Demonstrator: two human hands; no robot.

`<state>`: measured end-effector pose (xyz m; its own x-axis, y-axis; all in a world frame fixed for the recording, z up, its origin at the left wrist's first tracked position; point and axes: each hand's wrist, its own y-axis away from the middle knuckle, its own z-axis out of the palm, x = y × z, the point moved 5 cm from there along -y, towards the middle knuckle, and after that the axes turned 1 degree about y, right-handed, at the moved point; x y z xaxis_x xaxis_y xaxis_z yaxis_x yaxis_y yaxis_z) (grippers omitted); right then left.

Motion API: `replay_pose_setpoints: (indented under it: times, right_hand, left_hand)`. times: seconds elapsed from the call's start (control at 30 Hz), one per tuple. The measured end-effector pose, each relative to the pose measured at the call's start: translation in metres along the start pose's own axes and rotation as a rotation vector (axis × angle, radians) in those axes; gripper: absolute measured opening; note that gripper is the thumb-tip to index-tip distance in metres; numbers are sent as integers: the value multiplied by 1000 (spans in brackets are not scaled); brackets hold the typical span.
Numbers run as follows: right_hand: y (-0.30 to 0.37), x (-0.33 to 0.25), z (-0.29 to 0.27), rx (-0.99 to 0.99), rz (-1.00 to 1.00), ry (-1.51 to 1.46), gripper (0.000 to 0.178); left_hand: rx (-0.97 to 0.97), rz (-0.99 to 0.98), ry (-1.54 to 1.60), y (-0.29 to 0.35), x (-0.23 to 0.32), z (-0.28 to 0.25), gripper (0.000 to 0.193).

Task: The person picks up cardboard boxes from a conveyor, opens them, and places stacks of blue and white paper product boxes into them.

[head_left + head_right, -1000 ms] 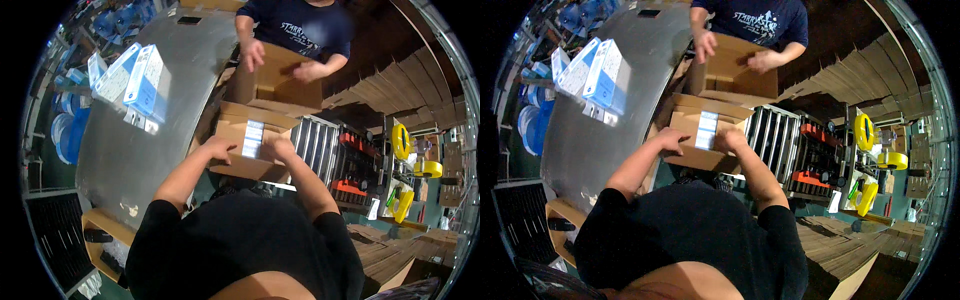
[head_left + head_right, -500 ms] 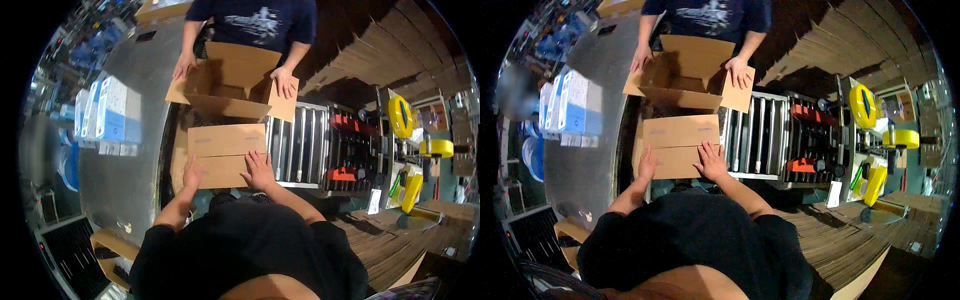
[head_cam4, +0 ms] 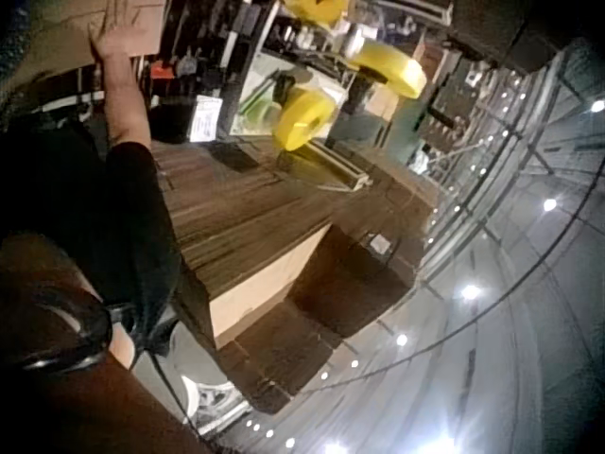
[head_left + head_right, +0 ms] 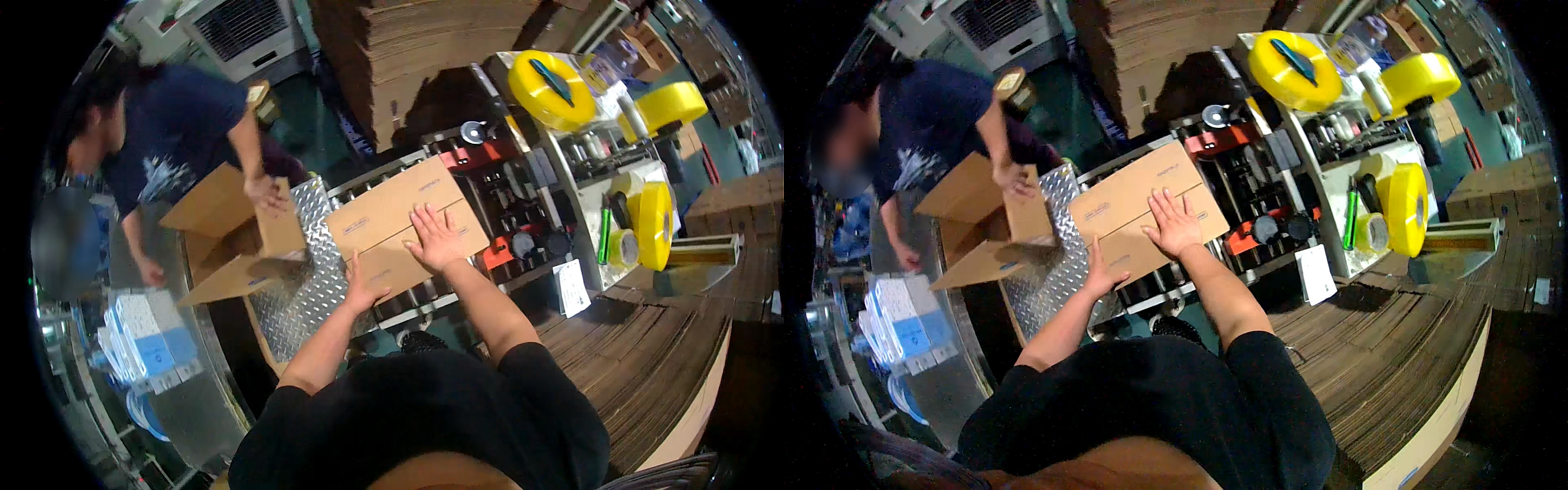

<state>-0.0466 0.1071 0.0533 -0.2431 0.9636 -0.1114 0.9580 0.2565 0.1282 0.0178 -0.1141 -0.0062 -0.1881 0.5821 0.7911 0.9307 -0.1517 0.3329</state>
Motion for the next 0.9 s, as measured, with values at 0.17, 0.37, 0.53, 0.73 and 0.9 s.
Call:
replay_pose_setpoints:
  times: [0.17,0.37,0.53,0.73,0.9]
  right_hand:
    - [2,96,-19,59,155,-57,73]
    - [22,95,-18,94,361,-215,72]
    - [100,52,-30,482,458,-688,48]
    - [330,14,-216,1024,561,79,31]
    - [527,-6,-307,489,1625,906,70]
  left_hand:
    - [-15,81,77,-53,75,48,132]
    - [-34,121,177,-93,77,112,128]
    - [-138,127,-16,-122,117,140,124]
    - [-525,354,74,-34,113,79,81]
    - [-432,12,-80,51,-95,9,61]
